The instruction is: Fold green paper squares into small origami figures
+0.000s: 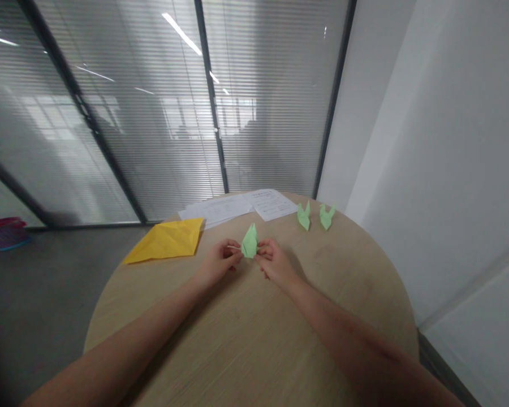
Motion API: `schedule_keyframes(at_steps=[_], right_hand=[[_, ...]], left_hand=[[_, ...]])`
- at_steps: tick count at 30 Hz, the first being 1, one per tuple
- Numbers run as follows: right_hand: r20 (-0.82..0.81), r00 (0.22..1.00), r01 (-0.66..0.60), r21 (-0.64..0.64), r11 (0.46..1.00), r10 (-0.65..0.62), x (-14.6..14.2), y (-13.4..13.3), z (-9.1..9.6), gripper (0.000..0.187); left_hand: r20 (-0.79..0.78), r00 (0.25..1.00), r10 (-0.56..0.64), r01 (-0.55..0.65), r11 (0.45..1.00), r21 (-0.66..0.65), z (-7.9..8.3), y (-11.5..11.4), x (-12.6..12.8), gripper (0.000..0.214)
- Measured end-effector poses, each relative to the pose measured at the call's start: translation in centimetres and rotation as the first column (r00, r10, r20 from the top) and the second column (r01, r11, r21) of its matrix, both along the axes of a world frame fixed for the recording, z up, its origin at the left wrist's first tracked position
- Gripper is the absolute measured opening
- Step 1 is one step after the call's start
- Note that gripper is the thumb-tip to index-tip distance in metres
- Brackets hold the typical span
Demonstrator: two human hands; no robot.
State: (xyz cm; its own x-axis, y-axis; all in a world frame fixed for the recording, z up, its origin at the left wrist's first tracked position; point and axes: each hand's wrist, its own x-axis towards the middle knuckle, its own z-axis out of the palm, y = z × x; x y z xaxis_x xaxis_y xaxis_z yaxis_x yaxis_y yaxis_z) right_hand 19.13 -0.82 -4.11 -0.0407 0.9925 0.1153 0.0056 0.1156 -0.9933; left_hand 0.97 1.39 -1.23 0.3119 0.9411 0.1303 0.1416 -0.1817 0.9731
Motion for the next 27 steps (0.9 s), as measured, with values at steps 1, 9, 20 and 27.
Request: schedule_keyframes(at_steps=[1,9,20,27], right_hand=[[-0.001,1.000,0.000,0.000,1.000,0.000,0.01,-0.01,0.02,0.033],[-0.009,1.000,-0.002,-0.001,1.000,0.002,-0.02,-0.01,0.08,0.034],[0.001,1.000,-0.025,0.008,1.000,0.025,0.07,0.16,-0.15,0.030],[-0.015,1.000,-0.011,0.013,1.000,0.012,0.09,0.06,-0.10,0.029]], left_hand=[[0.005,1.000,-0.003,0.003,1.000,-0.003,0.00,0.00,-0.01,0.027],[0.032,0.999,0.021,-0.020,0.999,-0.042,-0.08,0.22,-0.08,0.027],[0.095,0.995,-0.006,0.012,0.998,-0.058,0.09,0.31,-0.17,0.038],[0.138,0.987,-0.086,0.096,0.993,-0.070,0.48,0.06,-0.18,0.051]])
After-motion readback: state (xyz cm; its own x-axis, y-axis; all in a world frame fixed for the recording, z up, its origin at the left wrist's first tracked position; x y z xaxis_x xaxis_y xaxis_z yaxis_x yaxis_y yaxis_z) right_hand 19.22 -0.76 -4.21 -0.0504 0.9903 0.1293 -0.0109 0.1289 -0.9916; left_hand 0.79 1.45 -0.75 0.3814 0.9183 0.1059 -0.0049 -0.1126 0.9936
